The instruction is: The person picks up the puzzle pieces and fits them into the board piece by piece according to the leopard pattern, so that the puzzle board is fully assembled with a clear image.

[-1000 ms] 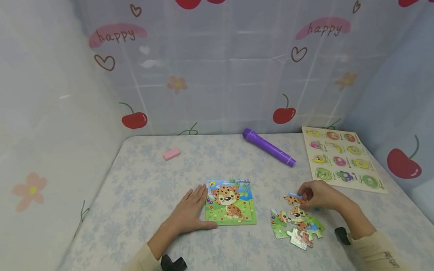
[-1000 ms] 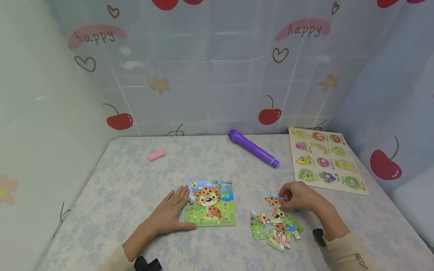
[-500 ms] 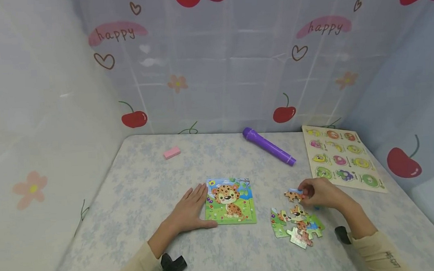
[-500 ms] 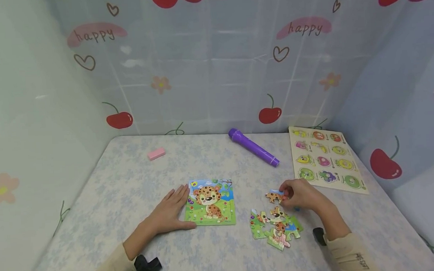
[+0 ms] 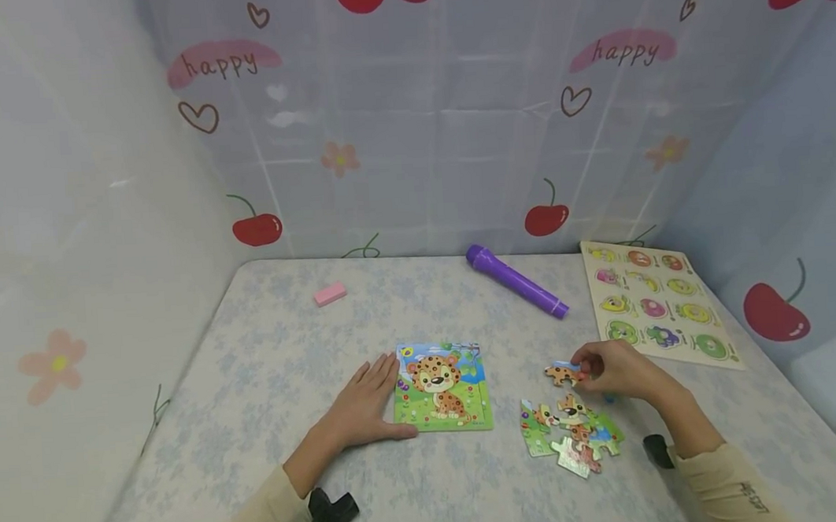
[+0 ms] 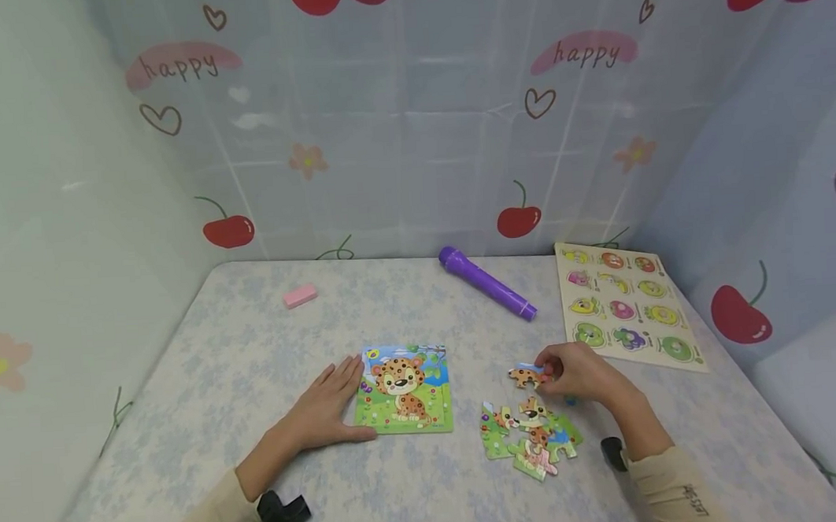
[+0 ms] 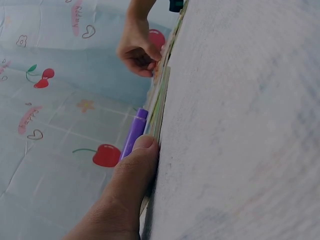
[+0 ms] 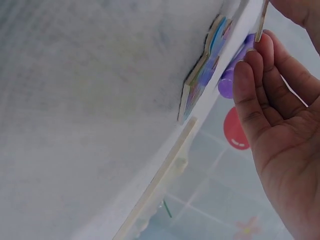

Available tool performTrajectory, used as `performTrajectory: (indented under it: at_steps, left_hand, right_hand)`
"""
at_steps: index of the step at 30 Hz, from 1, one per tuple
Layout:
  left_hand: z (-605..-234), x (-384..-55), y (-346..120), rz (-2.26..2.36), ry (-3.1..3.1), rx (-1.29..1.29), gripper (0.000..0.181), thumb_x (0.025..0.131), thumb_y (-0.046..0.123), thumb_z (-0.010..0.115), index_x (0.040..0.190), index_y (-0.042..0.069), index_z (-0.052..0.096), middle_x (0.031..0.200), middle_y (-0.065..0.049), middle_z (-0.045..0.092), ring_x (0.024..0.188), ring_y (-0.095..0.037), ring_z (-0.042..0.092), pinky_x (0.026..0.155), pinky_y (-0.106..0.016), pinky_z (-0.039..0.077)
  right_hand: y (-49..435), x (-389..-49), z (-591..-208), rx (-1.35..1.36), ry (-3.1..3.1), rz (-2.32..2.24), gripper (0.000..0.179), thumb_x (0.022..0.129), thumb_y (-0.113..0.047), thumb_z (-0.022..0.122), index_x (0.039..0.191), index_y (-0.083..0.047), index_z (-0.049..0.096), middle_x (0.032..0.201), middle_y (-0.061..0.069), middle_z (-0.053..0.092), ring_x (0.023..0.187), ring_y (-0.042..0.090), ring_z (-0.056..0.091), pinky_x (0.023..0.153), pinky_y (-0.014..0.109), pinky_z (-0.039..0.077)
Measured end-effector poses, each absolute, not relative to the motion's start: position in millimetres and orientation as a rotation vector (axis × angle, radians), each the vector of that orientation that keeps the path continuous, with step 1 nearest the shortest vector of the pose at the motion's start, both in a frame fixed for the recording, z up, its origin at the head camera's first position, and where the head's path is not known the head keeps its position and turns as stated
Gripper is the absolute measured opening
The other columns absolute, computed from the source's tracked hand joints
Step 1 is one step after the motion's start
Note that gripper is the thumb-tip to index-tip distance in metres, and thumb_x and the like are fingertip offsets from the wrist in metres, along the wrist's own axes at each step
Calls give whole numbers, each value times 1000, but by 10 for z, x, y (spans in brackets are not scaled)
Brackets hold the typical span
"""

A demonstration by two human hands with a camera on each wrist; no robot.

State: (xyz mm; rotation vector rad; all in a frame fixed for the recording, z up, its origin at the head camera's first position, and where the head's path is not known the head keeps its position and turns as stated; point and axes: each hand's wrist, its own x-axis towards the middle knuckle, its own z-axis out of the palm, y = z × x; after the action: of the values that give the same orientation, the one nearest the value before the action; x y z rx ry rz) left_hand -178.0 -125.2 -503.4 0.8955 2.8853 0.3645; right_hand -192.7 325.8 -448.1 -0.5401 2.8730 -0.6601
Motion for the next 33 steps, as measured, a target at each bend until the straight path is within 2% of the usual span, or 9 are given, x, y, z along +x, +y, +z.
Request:
performTrajectory:
  at_steps: [19, 28, 33]
  left_hand:
    - [-5044, -1774, -1249, 372, 2891, 888, 119, 76, 83, 51, 157, 5, 12, 165, -10, 11, 153, -26, 12, 123, -49, 16]
    - [-5027, -1766, -1251, 370, 2891, 892, 119, 76, 82, 52, 157, 5, 13, 165, -10, 11, 153, -26, 12, 123, -49, 16]
    - [-5026, -1763, -1250, 378, 2892, 895, 119, 76, 82, 53, 157, 4, 13, 165, -10, 11, 153, -26, 12, 123, -50, 16]
  right_hand:
    - [2874, -2010, -4371, -679, 2864, -744, 23, 76, -19, 81, 96, -12, 72, 74, -8, 59, 66, 3, 49, 59, 20, 45]
    - [2488, -2103, -4287, -794, 2804, -800, 24, 76, -16, 81, 97, -7, 73, 74, -3, 61, 67, 8, 51, 58, 20, 45]
    - [2234, -2169, -4272, -868, 2779, -779, 22, 77, -16, 79, 96, -8, 73, 73, -4, 60, 64, 5, 49, 57, 20, 44]
